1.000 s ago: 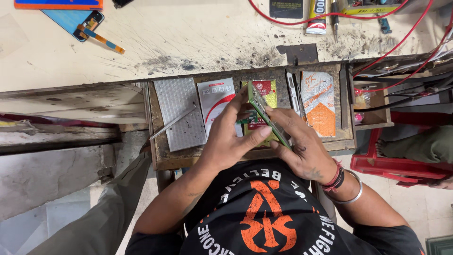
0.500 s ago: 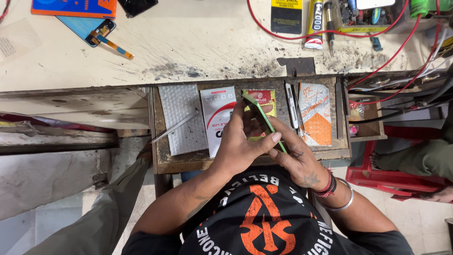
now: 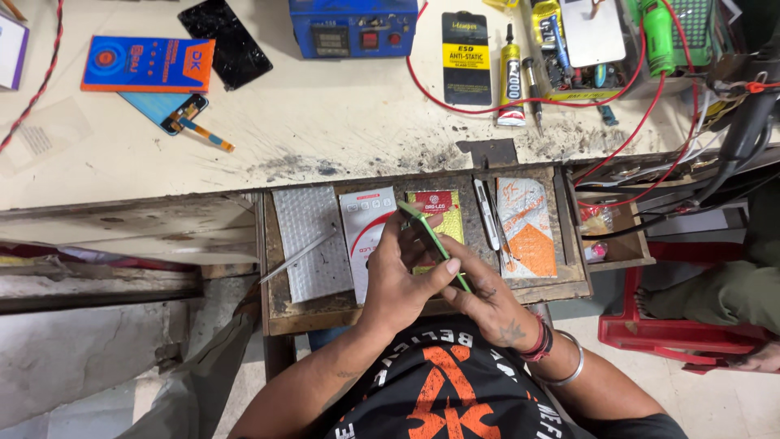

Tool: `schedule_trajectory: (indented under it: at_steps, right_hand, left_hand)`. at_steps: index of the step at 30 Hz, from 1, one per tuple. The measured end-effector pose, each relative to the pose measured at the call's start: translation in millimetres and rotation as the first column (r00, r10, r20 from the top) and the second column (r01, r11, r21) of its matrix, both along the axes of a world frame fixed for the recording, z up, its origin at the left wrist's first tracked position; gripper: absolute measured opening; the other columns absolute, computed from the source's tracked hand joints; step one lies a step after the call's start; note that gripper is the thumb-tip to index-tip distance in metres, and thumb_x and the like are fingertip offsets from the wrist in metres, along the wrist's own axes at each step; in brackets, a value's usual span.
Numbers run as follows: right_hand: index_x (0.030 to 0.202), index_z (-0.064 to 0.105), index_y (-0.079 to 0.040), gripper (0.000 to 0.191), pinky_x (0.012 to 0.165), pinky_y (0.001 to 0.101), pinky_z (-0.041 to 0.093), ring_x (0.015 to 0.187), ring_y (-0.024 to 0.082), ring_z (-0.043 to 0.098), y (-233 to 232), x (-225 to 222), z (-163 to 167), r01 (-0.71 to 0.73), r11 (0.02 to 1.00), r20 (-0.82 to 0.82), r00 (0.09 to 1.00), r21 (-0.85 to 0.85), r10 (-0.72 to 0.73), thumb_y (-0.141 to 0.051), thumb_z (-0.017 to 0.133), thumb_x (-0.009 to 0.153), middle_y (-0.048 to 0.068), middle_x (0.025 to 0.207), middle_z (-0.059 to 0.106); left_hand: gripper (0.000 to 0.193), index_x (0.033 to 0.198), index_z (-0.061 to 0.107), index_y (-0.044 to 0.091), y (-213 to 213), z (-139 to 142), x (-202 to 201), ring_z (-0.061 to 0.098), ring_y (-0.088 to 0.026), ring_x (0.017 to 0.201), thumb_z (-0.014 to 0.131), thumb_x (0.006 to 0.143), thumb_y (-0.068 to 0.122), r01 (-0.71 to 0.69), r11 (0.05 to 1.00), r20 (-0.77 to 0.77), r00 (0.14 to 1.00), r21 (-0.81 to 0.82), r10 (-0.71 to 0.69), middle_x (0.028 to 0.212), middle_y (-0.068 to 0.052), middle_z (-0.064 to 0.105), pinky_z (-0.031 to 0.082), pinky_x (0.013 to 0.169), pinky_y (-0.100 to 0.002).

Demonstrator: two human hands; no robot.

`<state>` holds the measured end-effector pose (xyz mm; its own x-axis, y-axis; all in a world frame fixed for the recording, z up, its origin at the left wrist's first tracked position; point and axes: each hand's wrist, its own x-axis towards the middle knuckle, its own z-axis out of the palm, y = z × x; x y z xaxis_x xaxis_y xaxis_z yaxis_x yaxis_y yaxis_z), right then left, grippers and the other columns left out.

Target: The person works at a cluttered repair bench, holding a small phone circuit board steady with one hand while applying a green-handled soldering iron to it with the other. They then pick up a smartphone, work on its edge, power it on to check the boot screen, and fit a green band around the phone.

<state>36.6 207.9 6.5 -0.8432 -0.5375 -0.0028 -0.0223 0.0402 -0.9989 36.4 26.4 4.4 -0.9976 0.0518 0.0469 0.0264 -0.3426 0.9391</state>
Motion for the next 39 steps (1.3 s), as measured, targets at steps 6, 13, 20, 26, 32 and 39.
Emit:
schedule_trajectory:
  at_steps: [6, 13, 20, 26, 32, 39]
  right_hand:
    - [0.158, 0.035, -0.001, 0.069, 0.117, 0.0355, 0.038, 0.143, 0.023, 0.049, -2.8, -0.1, -1.6, 0.0, 1.0, 0.007, 1.0, -0.023, 0.0, -0.002, 0.056, 0.093, 0.016, 0.151, 0.053]
    - [0.159, 0.035, -0.001, 0.069, 0.118, 0.0357, 0.035, 0.144, 0.023, 0.046, -3.9, 0.2, 3.1, -0.001, 0.998, 0.043, 0.999, -0.056, 0.004, -0.004, 0.055, 0.093, 0.016, 0.153, 0.051]
    - [0.158, 0.036, 0.0, 0.068, 0.119, 0.0351, 0.035, 0.144, 0.022, 0.047, 4.1, -4.9, 1.4, -0.01, 1.0, -0.005, 1.0, -0.027, 0.01, -0.007, 0.056, 0.093, 0.014, 0.152, 0.052]
    - [0.159, 0.033, 0.0, 0.07, 0.116, 0.0327, 0.034, 0.14, 0.02, 0.045, 9.7, -3.5, -12.7, 0.022, 0.998, 0.021, 1.0, -0.062, -0.021, -0.006, 0.056, 0.093, 0.013, 0.152, 0.048]
    - [0.16, 0.033, -0.001, 0.071, 0.117, 0.0336, 0.034, 0.141, 0.022, 0.046, 13.9, -4.5, -17.9, 0.021, 0.999, -0.04, 0.999, -0.037, -0.022, -0.007, 0.055, 0.093, 0.014, 0.153, 0.048]
    - [0.16, 0.03, -0.001, 0.071, 0.117, 0.0342, 0.035, 0.143, 0.022, 0.045, 12.5, -3.2, -24.8, 0.04, 0.997, 0.021, 0.999, -0.065, -0.039, -0.005, 0.055, 0.094, 0.014, 0.154, 0.048]
  left_hand:
    - [0.091, 0.152, 0.035, 0.001, -1.4, 2.7, 0.4, 0.063, -0.018, 0.123, 0.085, 0.082, 0.03, -0.027, 0.998, -0.001, 1.0, -0.059, 0.027, 0.143, -0.019, 0.061, 0.054, 0.101, -0.031]
    - [0.088, 0.149, 0.037, -0.002, 1.9, 6.3, -0.4, 0.066, -0.018, 0.12, 0.085, 0.083, 0.032, -0.058, 0.995, -0.046, 0.997, -0.086, 0.055, 0.141, -0.02, 0.062, 0.058, 0.1, -0.031]
    - [0.083, 0.145, 0.04, -0.002, 9.3, 12.1, -2.6, 0.068, -0.017, 0.118, 0.084, 0.084, 0.032, -0.091, 0.984, -0.053, 0.995, -0.155, 0.084, 0.136, -0.018, 0.065, 0.059, 0.099, -0.032]
    - [0.076, 0.138, 0.047, -0.002, 12.7, 17.9, -3.0, 0.072, -0.014, 0.104, 0.085, 0.084, 0.036, -0.13, 0.949, -0.063, 0.991, -0.287, 0.117, 0.116, -0.012, 0.071, 0.062, 0.089, -0.029]
    - [0.074, 0.132, 0.049, -0.003, 13.0, 24.0, -6.3, 0.073, -0.011, 0.09, 0.085, 0.082, 0.038, -0.161, 0.906, -0.078, 0.987, -0.392, 0.142, 0.101, -0.007, 0.073, 0.063, 0.078, -0.027]
    - [0.075, 0.136, 0.049, -0.003, 12.7, 22.6, -6.0, 0.073, -0.014, 0.096, 0.085, 0.082, 0.037, -0.128, 0.951, -0.036, 0.992, -0.281, 0.123, 0.108, -0.011, 0.073, 0.064, 0.083, -0.029]
